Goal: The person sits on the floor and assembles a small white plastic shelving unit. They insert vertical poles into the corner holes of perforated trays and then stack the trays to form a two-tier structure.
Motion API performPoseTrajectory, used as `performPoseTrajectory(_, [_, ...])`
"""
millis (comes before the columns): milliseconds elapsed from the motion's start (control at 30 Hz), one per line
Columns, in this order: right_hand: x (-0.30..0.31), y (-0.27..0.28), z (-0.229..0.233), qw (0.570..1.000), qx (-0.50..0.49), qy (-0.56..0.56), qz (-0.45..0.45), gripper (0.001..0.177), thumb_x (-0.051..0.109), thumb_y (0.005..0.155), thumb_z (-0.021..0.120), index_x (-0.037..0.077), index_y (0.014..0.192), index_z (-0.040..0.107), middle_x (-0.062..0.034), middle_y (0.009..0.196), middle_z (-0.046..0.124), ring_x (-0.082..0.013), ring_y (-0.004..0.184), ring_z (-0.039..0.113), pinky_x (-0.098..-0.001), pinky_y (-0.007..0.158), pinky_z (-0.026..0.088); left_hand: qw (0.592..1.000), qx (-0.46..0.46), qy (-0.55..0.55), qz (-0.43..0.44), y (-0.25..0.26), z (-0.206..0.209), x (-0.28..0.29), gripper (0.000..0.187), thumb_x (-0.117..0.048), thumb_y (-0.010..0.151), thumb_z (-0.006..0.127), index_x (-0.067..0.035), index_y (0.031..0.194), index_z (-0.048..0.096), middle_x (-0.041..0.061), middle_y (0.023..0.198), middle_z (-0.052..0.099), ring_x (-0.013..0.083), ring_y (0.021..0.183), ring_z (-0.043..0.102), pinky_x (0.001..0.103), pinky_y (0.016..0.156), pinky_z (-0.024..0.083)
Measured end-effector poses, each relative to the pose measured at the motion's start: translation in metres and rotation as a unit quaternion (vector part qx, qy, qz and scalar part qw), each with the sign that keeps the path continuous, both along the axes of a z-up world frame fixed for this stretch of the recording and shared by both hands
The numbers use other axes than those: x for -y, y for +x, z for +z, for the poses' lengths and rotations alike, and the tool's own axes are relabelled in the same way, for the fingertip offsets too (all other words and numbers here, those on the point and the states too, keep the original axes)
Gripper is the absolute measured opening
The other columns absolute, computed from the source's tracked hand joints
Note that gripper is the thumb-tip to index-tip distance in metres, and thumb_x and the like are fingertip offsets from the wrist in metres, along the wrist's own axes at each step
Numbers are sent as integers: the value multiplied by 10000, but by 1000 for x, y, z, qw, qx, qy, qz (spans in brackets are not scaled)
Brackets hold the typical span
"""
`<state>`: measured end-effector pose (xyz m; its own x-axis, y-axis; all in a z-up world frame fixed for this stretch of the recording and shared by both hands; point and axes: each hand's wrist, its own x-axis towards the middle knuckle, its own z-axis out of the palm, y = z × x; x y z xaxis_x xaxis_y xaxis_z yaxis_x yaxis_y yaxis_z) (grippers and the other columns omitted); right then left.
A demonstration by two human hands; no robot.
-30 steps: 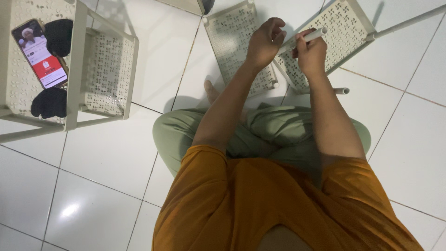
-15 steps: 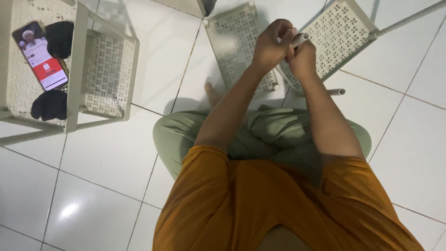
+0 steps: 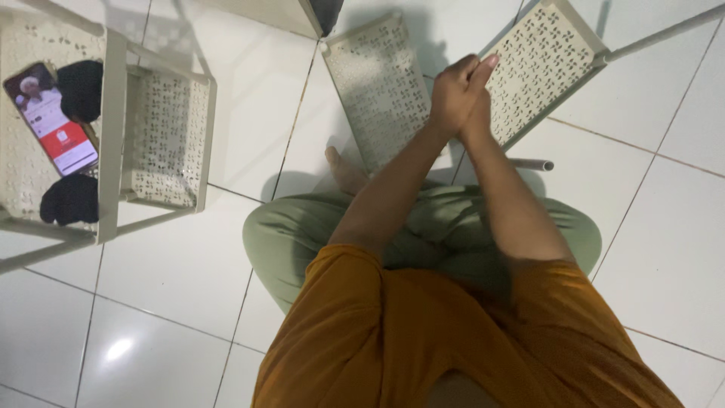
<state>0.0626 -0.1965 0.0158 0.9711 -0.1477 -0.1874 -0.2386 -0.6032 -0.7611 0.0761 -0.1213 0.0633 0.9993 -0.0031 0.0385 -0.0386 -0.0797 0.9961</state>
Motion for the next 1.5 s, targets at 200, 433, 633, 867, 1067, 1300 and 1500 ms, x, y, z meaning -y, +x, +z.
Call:
performPoseTrajectory(200, [2,-4,-2,997,63,-22,25,513,378,998,602,-82,1223,576,-285,971,708,-426,923,689,-469,780,530,999,29,-21,16,-2,-3,7,506,-386,1015,636,-27,700,468,32,609,387,120,600,347,333,547,379])
performPoseTrajectory(433, [0,-2,-7,996,61,65,24,362,299,1045,585,-19,1216,617,-215,1067,730,-347,971,720,-425,812,560,992,114,54,14,-10,-26,-9,366,-363,976,702,-39,1054,549,107,944,561,190,811,565,333,750,548])
performPoseTrajectory(633, [2,-13,-10,995,82,52,31,389,149,1001,692,-14,1318,536,-176,1206,650,-264,1045,716,-349,902,590,949,74,218,217,-51,-70,-88,636,-228,786,838,0,1317,573,201,1272,614,375,1231,566,476,1098,443])
performPoseTrajectory(867, [23,-60,-2,990,137,-34,-6,640,132,958,754,-43,1496,456,-224,1328,559,-296,1116,636,-365,878,561,881,-176,404,173,-54,-104,-163,657,-182,816,798,-6,1355,465,247,1338,553,429,1235,565,483,1082,451])
performPoseTrajectory(1067, [22,-97,22,994,-68,73,-46,488,248,940,699,57,1371,574,-149,1227,613,-252,833,683,-405,731,579,858,-303,394,131,-48,-127,-171,633,-138,900,684,-2,1432,369,278,1364,534,434,1222,596,474,1059,495])
performPoseTrajectory(1300, [26,-113,21,993,60,-27,100,375,272,985,707,32,1273,687,-176,1179,664,-276,969,690,-392,828,559,879,-345,314,103,-41,-122,-179,484,-110,965,521,7,1418,395,311,1331,544,452,1156,629,478,969,549])
performPoseTrajectory(1500, [20,-113,20,997,54,0,49,449,285,947,700,35,1315,640,-204,1203,648,-289,1005,695,-388,826,567,911,-259,295,126,-68,-77,-201,372,-126,933,531,25,1272,531,286,1239,632,477,1148,614,533,983,484])
